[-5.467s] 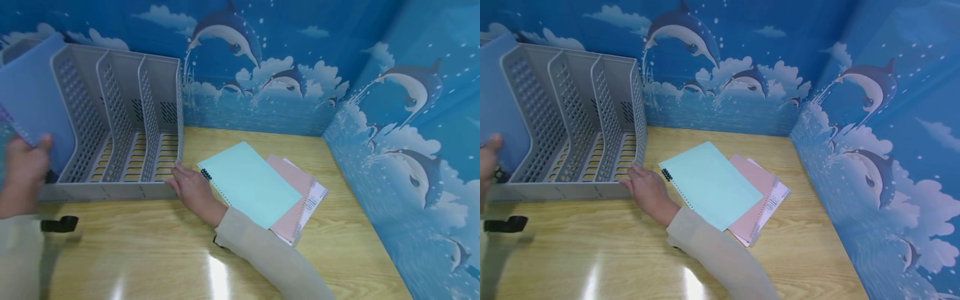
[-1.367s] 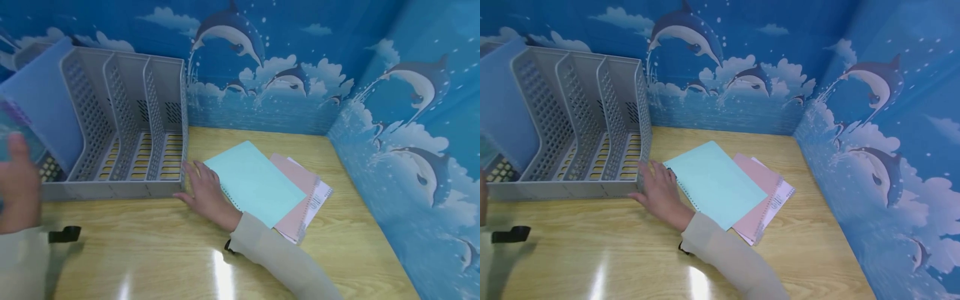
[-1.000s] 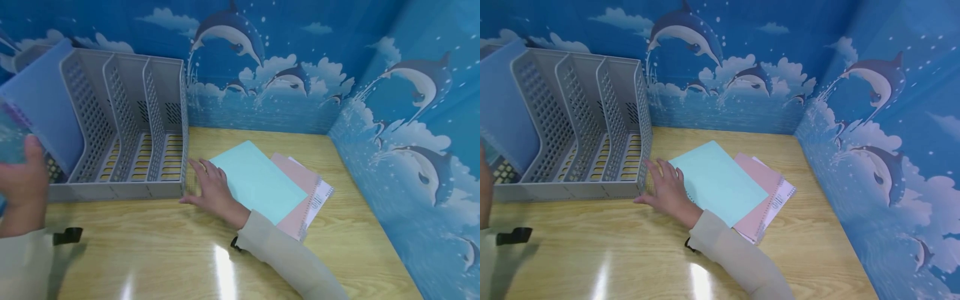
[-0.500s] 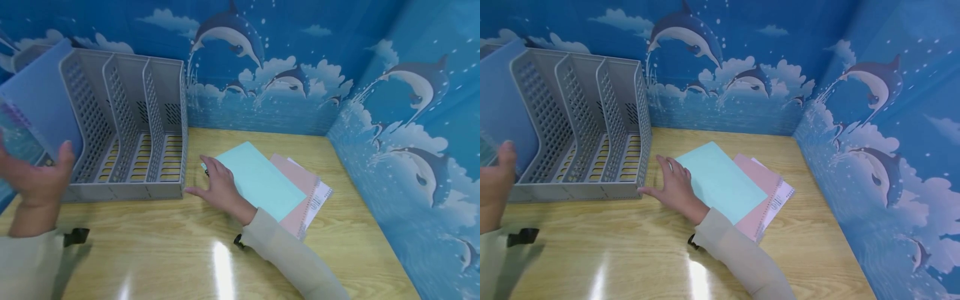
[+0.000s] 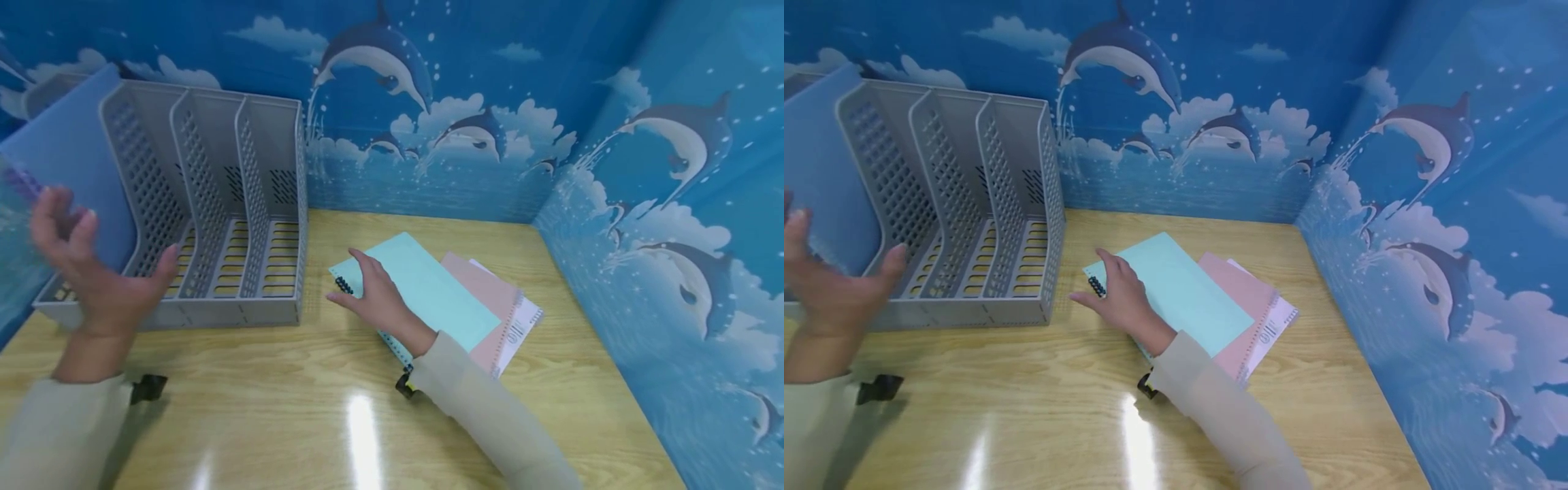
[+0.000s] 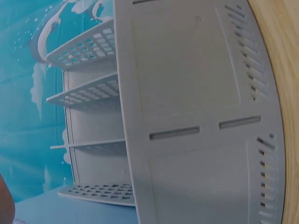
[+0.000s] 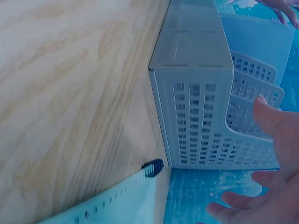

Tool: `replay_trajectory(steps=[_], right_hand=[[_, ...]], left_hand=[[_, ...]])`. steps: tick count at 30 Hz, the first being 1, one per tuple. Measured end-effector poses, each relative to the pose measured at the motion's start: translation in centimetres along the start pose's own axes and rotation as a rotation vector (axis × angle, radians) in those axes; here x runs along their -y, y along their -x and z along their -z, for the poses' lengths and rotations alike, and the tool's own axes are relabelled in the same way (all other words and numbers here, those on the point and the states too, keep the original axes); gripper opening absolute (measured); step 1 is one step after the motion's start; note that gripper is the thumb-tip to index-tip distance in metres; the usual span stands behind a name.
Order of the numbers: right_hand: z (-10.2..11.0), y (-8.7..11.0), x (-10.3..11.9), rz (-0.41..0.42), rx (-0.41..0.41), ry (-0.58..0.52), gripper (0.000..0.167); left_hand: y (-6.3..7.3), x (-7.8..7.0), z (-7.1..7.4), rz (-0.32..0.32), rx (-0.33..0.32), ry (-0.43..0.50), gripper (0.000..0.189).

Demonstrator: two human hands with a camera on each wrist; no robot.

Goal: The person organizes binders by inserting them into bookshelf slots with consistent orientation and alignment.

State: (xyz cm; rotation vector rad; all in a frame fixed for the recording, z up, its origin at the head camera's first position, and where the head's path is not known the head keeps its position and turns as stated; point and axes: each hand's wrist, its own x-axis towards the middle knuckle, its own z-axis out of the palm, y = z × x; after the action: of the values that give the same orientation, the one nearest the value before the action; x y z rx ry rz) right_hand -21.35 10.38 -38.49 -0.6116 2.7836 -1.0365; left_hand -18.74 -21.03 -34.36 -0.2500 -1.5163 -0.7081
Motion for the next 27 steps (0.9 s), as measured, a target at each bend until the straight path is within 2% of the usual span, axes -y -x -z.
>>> replay_trajectory(steps=[5,12,15,20,24,27], right_hand=[[0.7,-0.2,-0.5,-0.059,0.003,-0.071,0.083],[1.4,-0.4,-1.2,-0.095,0.015,-0.113,0.080],[1.7,-0.3,-1.5,-0.106,0.033,-0.120,0.079],[2.0,-0.2,-2.0,-0.140,0.036,-0.106,0.079],[2.5,-0.1,-2.6,-0.164,0.023,-0.094,0.078],[2.8,0.0,-3.1,-0.173,0.029,-0.084,0.078]], left_hand=[[0.6,-0.4,-0.6,-0.021,0.021,0.067,0.045],[0.6,-3.4,-2.1,0.007,-0.031,0.184,0.040],[0.9,-4.3,-2.7,0.004,-0.034,0.226,0.042],[1.2,-5.5,-3.3,0.007,0.009,0.299,0.044],[1.4,-6.2,-3.9,-0.037,0.053,0.348,0.046],[1.8,-6.7,-3.9,-0.030,0.120,0.364,0.050]])
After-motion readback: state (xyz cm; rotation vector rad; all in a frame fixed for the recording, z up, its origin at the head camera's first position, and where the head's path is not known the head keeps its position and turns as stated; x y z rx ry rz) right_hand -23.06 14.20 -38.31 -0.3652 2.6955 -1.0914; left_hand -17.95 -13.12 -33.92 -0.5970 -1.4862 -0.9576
